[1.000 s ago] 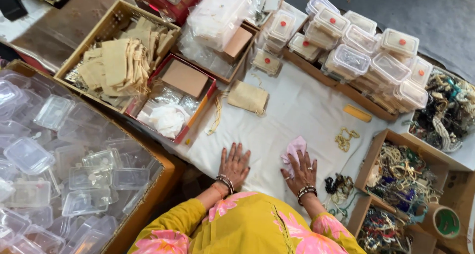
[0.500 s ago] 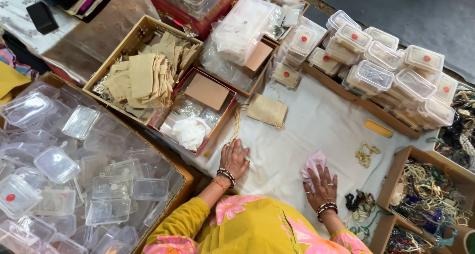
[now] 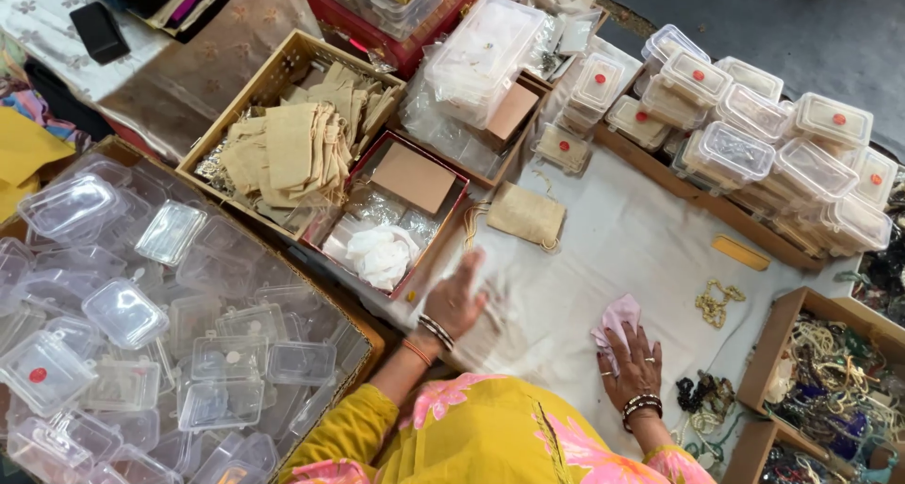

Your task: Sorting and packing jewelry items into small plastic bags.

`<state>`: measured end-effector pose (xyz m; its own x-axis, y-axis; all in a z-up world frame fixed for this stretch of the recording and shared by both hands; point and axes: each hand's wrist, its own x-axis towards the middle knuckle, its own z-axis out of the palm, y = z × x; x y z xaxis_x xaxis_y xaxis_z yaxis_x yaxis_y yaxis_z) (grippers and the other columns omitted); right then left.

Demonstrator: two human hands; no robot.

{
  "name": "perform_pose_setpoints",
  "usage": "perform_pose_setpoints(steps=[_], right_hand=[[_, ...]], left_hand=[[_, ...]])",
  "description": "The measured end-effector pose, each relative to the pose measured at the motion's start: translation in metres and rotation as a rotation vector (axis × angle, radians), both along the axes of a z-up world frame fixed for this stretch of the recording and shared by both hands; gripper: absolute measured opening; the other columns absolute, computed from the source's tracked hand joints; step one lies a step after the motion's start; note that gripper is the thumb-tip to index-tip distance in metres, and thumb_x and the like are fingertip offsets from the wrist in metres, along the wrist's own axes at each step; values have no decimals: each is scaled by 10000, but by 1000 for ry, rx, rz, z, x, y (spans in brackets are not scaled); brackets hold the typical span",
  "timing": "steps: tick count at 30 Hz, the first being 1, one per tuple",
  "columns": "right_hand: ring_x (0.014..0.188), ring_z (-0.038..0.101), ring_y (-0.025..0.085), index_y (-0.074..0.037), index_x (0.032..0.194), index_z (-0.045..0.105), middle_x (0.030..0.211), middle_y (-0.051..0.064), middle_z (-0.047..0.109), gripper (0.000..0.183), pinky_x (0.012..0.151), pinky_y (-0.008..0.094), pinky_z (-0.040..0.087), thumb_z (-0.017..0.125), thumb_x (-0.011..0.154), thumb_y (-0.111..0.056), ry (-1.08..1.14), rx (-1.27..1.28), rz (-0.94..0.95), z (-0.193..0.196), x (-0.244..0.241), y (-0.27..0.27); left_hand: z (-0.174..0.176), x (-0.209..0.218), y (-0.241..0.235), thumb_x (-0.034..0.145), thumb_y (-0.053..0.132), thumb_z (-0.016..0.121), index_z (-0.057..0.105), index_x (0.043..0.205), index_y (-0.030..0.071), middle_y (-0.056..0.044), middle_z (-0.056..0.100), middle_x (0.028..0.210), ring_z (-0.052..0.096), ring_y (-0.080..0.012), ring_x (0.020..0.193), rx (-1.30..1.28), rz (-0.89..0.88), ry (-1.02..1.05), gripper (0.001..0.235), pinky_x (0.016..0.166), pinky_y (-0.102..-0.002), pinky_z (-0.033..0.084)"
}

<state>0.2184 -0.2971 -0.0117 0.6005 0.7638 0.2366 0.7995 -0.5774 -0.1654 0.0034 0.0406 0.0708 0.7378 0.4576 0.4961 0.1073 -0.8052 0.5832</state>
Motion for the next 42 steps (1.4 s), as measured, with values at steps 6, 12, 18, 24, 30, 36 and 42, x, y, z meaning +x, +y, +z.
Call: perform_pose_setpoints(steps=[6,12,18,24,30,36,42], right_hand=[[1490,368,319,-266,1435,524,1574,56,456,609,1230,585,220,657,846,-341,19,13,-6,-1,1,0],[1490,378,337,-255,1433,522,1578,73,452,598,1239,587,224,653,855,-334,9,38,18,1,-1,0],[1492,385,342,-256,1443,523,1581,81,456,612,1239,586,227,646,849,-339,4,-12,5,4,0,2],[1498,386,320,-252,1443,516,1594,67,450,599,1247,591,233,633,864,-354,4,0,4,-1,0,-2],[1493,396,329,-248,1439,522,1584,67,460,602,1245,594,244,637,857,-347,-5,4,9,1,-3,-3],[1497,389,333,-250,1450,517,1584,67,457,606,1246,596,240,636,865,-354,-4,20,9,1,-2,0],[1497,381,330,-273,1451,509,1586,63,450,618,1239,595,240,634,852,-357,-6,16,12,0,0,2]], left_hand=[[152,-51,101,999,419,685,-116,1631,45,-209,709,1368,613,-136,536,-200,419,-351,1087,500,-235,515],[182,-147,195,1089,98,686,-105,1642,212,-220,133,1657,742,-174,955,2,654,-749,972,564,-239,520],[185,-172,200,1052,96,678,-111,1672,226,-172,781,1159,593,-118,670,-581,647,-1074,1012,560,-237,480],[217,-127,125,926,185,748,-139,1706,255,-215,711,1204,612,-126,636,-1312,-443,-860,1184,552,-219,566],[182,-80,84,897,181,793,-219,1666,252,-253,649,1328,551,-40,642,-1412,-648,-528,1273,858,-319,620],[177,-55,62,832,154,781,-85,1628,281,-178,699,1224,535,-33,588,-1225,-304,-371,1183,551,-225,456],[180,-64,50,920,245,755,681,1284,196,18,789,961,577,-139,496,-92,210,-67,375,613,-317,520]])
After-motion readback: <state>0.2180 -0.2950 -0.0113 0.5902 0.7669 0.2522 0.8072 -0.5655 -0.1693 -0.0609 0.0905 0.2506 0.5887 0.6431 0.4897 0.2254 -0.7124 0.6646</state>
